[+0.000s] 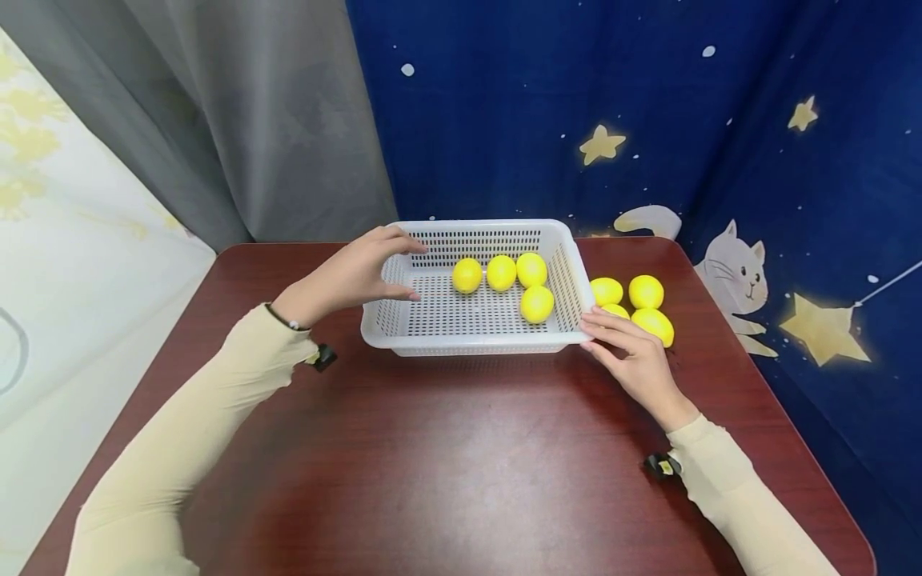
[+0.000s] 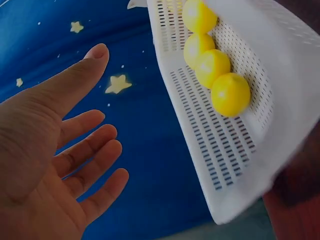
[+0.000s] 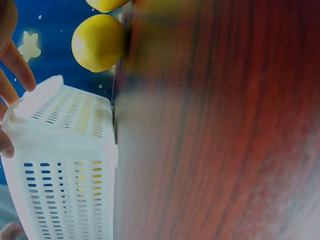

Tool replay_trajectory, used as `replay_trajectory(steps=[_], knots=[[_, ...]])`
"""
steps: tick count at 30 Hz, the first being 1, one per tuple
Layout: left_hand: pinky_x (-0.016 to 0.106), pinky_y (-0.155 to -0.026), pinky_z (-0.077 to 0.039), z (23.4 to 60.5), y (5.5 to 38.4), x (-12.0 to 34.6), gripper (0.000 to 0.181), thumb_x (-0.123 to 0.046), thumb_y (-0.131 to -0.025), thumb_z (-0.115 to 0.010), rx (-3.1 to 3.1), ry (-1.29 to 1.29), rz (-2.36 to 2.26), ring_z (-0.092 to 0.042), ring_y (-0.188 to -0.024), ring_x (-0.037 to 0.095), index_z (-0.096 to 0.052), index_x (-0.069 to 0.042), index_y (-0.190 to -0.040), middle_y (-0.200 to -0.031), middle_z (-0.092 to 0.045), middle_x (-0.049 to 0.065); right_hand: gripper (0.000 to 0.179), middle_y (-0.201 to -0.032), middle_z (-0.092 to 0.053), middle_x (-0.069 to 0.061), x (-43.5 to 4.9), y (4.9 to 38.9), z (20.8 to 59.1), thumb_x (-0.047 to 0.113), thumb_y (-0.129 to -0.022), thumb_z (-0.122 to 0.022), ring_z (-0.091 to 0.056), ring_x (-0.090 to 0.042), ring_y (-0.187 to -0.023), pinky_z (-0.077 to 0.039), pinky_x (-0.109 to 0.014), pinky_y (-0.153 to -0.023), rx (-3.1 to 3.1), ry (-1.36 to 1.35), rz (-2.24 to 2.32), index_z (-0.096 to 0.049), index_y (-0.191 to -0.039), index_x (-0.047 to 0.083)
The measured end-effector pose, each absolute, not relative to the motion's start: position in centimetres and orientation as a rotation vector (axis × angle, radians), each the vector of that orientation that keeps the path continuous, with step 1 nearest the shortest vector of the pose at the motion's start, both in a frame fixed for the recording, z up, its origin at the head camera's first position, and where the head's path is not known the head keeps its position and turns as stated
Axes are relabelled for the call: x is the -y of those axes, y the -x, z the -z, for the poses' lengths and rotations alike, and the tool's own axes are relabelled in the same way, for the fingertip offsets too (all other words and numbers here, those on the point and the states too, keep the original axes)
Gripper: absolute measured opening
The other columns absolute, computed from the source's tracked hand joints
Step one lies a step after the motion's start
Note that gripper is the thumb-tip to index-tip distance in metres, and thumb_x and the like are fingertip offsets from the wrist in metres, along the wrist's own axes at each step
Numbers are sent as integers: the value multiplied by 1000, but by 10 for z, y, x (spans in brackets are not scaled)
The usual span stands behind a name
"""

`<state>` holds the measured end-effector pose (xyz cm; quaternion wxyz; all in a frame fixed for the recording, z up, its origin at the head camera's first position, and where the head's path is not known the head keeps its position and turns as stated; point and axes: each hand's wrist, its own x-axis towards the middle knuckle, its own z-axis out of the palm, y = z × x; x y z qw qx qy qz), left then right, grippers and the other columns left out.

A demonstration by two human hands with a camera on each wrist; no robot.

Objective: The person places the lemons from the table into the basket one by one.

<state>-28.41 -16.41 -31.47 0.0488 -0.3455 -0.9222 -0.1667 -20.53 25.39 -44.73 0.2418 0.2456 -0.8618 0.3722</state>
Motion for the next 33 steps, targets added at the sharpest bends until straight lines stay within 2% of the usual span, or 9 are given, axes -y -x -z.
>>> replay_trajectory(steps=[6, 16, 33], knots=[[41, -99, -46, 327, 266, 188, 61, -34, -73, -88, 2741, 1001, 578, -55, -115, 22, -65, -12, -126, -126, -63, 4, 50, -122, -72, -7, -254, 206, 449, 0, -71, -85, -59, -14, -129, -38, -11, -108, 2345, -669, -1022, -73, -119, 10], [37, -94, -47, 362, 242, 212, 49, -23, -71, -89, 2538, 999, 660, -57, -111, 18, -71, -14, -116, -117, -66, 1, 53, -122, -72, -8, -253, 206, 449, -2, -69, -85, -60, -14, -128, -37, -10, -108, 2335, -670, -1005, -73, -119, 11], [22, -91, -46, 403, 218, 226, 44, -23, -69, -91, 2441, 935, 670, -58, -105, 12, -74, -14, -109, -111, -67, -3, 54, -122, -72, -7, -253, 207, 450, -1, -69, -86, -59, -13, -129, -37, -10, -109, 2330, -662, -995, -73, -120, 13]])
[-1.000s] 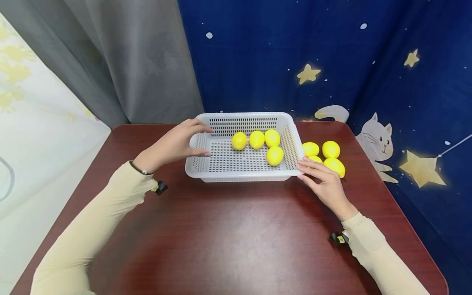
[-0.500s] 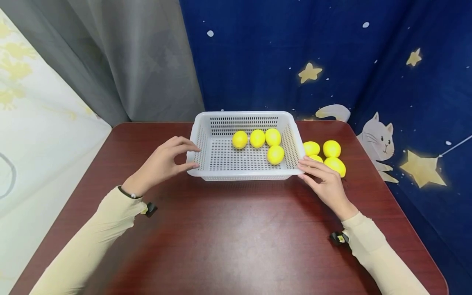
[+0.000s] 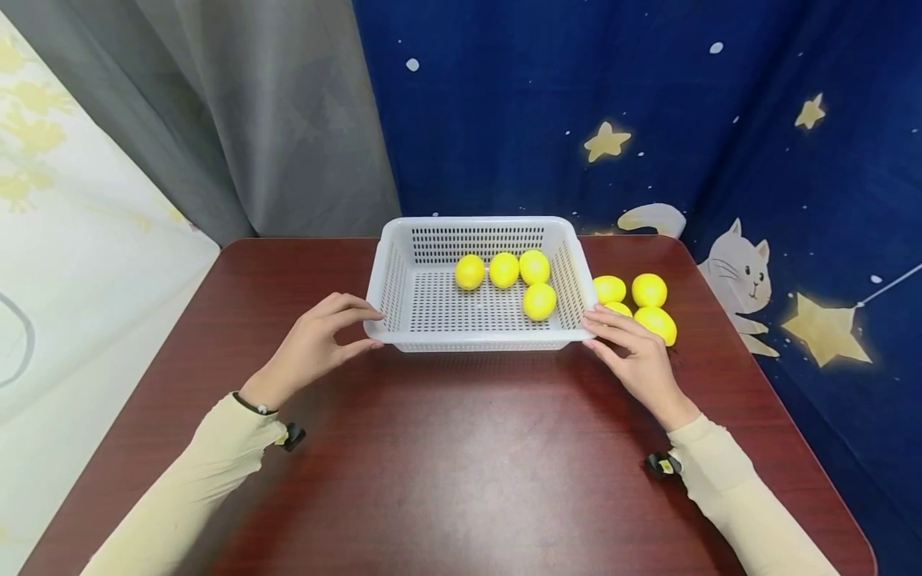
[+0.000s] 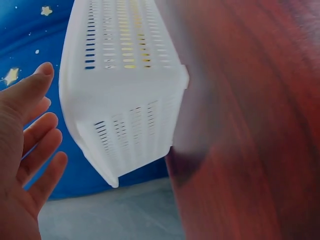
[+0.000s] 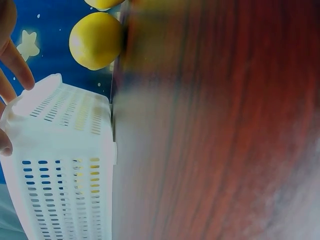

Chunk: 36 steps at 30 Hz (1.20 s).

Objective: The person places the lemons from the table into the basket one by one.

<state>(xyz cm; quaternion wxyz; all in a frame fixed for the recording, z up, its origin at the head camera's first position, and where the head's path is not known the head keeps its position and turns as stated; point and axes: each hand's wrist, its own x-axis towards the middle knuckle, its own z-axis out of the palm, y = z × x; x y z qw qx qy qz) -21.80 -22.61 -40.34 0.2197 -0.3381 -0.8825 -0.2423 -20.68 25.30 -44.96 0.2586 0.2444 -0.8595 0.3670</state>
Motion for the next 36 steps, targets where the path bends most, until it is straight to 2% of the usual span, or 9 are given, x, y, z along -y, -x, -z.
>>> replay_trajectory(steps=[8, 13, 23, 32, 34, 36], knots=[[22, -83, -46, 414, 215, 225, 36, -22, -69, -91, 2390, 893, 670, -59, -97, 9, -76, -16, -102, -103, -69, -5, 53, -122, -73, -7, -253, 206, 450, -1, -69, -86, -60, -14, -128, -36, -10, -110, 2334, -659, -984, -73, -119, 12], [20, -83, -47, 418, 214, 226, 30, -20, -72, -89, 2375, 882, 686, -60, -96, 8, -78, -16, -99, -98, -70, -6, 53, -122, -72, -7, -253, 205, 449, -2, -69, -86, -60, -18, -127, -36, -9, -109, 2331, -670, -975, -73, -119, 10], [17, -80, -45, 421, 214, 225, 28, -17, -70, -89, 2331, 891, 665, -59, -92, 8, -80, -16, -96, -92, -70, -5, 53, -123, -72, -7, -255, 206, 445, 2, -68, -87, -61, -21, -125, -34, -4, -106, 2366, -718, -866, -73, -119, 9], [16, -77, -44, 421, 215, 222, 25, -14, -68, -90, 2300, 882, 695, -58, -90, 10, -80, -15, -91, -89, -69, -4, 61, -130, -68, -3, -259, 205, 429, 10, -68, -89, -60, -24, -126, -26, 0, -107, 2498, -739, -738, -69, -126, 15], [16, -77, -44, 421, 215, 221, 25, -14, -68, -90, 2304, 879, 690, -59, -91, 10, -80, -15, -91, -90, -69, -5, 65, -133, -66, -3, -262, 206, 426, 12, -68, -90, -59, -23, -126, -30, 3, -101, 2520, -730, -712, -67, -129, 17], [16, -77, -45, 422, 215, 221, 24, -15, -69, -90, 2306, 876, 679, -59, -91, 10, -80, -15, -91, -90, -69, -5, 67, -135, -65, -3, -266, 207, 422, 14, -69, -90, -59, -22, -125, -30, 3, -100, 2530, -711, -693, -66, -131, 20]])
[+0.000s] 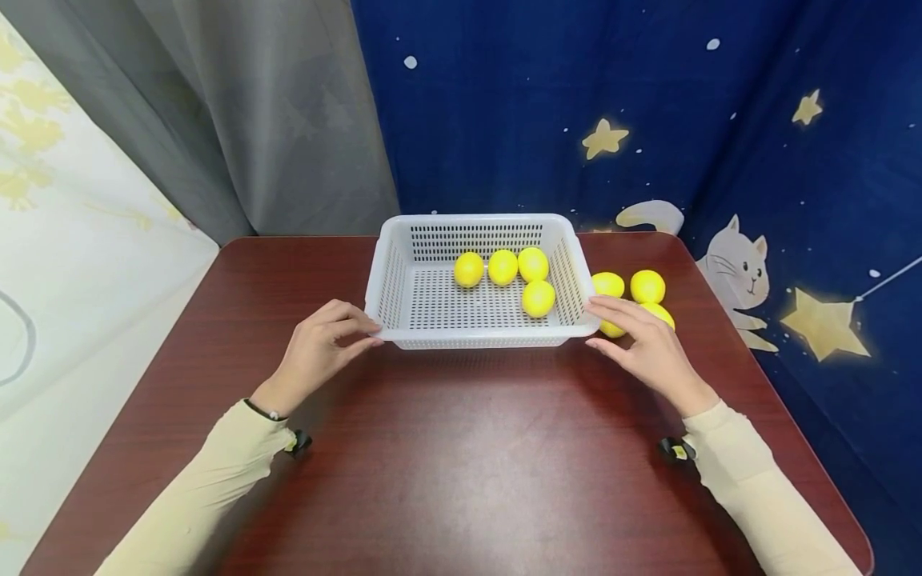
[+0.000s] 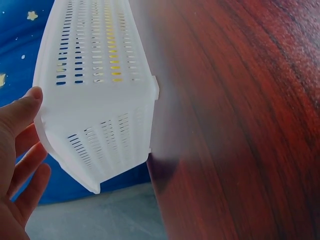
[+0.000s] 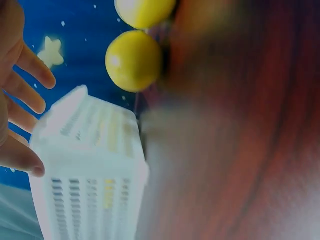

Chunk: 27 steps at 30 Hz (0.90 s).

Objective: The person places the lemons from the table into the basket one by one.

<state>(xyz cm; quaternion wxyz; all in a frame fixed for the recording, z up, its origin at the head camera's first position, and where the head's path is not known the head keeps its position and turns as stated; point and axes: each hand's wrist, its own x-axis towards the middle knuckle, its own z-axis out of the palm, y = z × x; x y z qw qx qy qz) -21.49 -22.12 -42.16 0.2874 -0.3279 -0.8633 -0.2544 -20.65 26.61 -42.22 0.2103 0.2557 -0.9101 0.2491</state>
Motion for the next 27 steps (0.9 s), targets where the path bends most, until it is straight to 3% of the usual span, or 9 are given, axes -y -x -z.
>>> replay_trajectory(steps=[2, 5, 8, 9, 18, 27], knots=[[17, -78, -46, 421, 215, 221, 24, -14, -69, -90, 2306, 876, 672, -60, -92, 10, -80, -15, -91, -91, -69, -5, 68, -137, -64, -1, -272, 207, 416, 17, -71, -89, -59, -21, -126, -36, -3, -103, 2547, -670, -674, -64, -133, 24], [17, -79, -46, 421, 215, 221, 23, -15, -71, -89, 2311, 876, 664, -60, -92, 9, -80, -16, -92, -91, -69, -6, 67, -139, -63, -1, -284, 209, 405, 22, -75, -87, -57, -24, -129, -43, -30, -112, 2594, -591, -673, -60, -137, 29], [18, -79, -47, 422, 215, 221, 23, -15, -71, -89, 2310, 878, 657, -60, -92, 9, -80, -16, -92, -92, -69, -6, 66, -141, -61, -4, -295, 213, 395, 28, -81, -83, -54, -30, -131, -44, -56, -106, 2663, -507, -675, -56, -140, 33], [18, -79, -47, 422, 215, 222, 23, -15, -71, -89, 2310, 878, 657, -60, -92, 9, -80, -16, -92, -93, -69, -6, 65, -141, -60, -5, -298, 214, 393, 29, -82, -81, -53, -32, -131, -43, -59, -106, 2686, -482, -678, -54, -141, 33], [17, -81, -46, 423, 215, 222, 21, -15, -73, -88, 2304, 888, 664, -61, -97, 11, -80, -15, -92, -100, -71, -3, 67, -142, -58, -15, -313, 232, 405, 35, -84, -79, -54, -38, -127, -43, -62, -104, 2848, -437, -539, -51, -144, 22], [17, -82, -46, 425, 215, 221, 22, -12, -70, -89, 2267, 886, 697, -62, -94, 12, -80, -14, -90, -96, -73, -3, 67, -140, -59, -17, -314, 246, 419, 34, -81, -81, -55, -39, -127, -43, -62, -104, 2925, -451, -462, -55, -140, 15]])
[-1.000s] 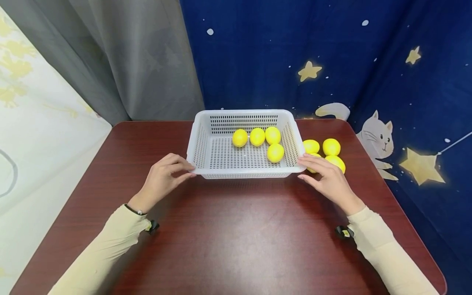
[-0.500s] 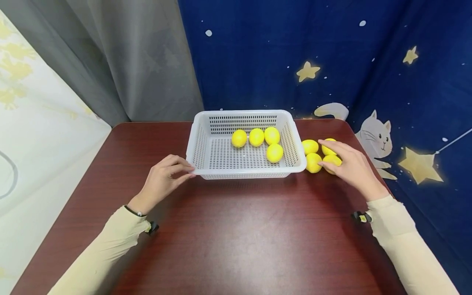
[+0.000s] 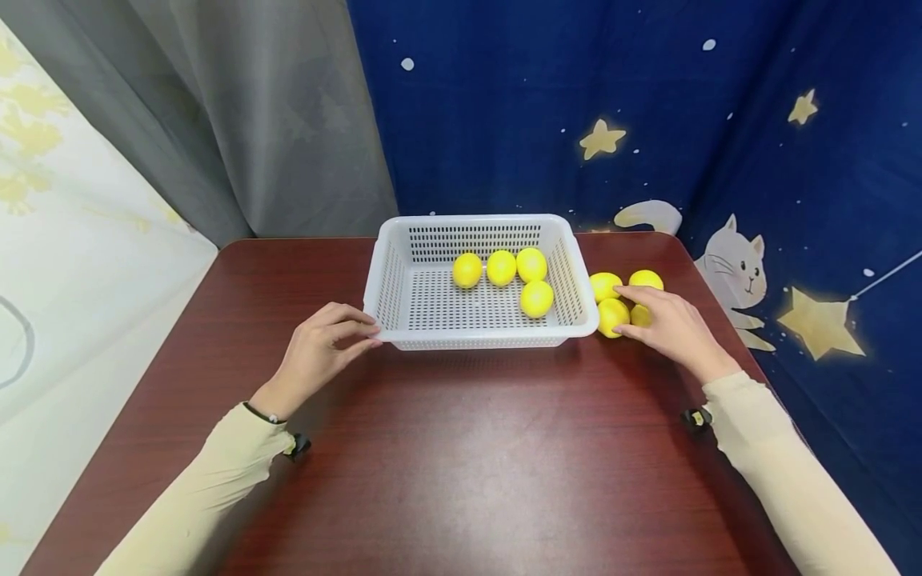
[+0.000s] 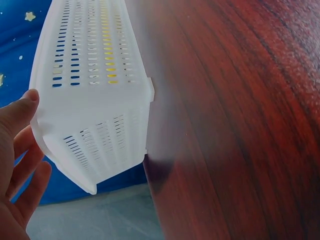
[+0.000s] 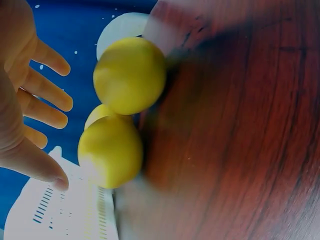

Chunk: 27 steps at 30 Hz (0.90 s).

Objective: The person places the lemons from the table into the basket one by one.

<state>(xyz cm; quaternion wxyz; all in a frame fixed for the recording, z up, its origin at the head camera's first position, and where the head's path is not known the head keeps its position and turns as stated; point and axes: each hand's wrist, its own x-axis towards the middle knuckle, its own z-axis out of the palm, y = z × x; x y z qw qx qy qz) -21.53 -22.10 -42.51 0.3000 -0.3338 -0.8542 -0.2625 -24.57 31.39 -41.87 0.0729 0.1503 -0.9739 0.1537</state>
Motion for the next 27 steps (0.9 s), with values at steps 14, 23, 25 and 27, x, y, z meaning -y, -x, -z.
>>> replay_trajectory(steps=[14, 23, 25, 27], knots=[[16, -85, -45, 429, 217, 222, 24, -12, -70, -89, 2263, 879, 734, -62, -95, 12, -80, -15, -92, -96, -73, -4, 66, -137, -62, -16, -314, 255, 434, 42, -80, -81, -55, -39, -127, -40, -60, -108, 2926, -524, -404, -60, -135, 12], [15, -85, -45, 428, 217, 221, 25, -11, -70, -89, 2257, 878, 745, -62, -95, 12, -80, -15, -93, -97, -73, -2, 61, -131, -64, -18, -314, 258, 439, 39, -79, -82, -53, -40, -125, -35, -61, -109, 2896, -567, -353, -64, -128, 6], [15, -84, -45, 428, 216, 221, 26, -10, -69, -89, 2245, 880, 751, -62, -95, 13, -80, -14, -93, -96, -73, -2, 61, -130, -64, -18, -313, 258, 439, 38, -79, -82, -54, -39, -124, -35, -60, -109, 2898, -565, -361, -63, -127, 6], [15, -85, -45, 428, 216, 220, 26, -9, -69, -89, 2238, 881, 754, -62, -95, 13, -80, -14, -93, -96, -73, -2, 61, -129, -65, -18, -311, 258, 440, 37, -79, -83, -55, -37, -122, -35, -59, -110, 2901, -561, -368, -63, -127, 6]])
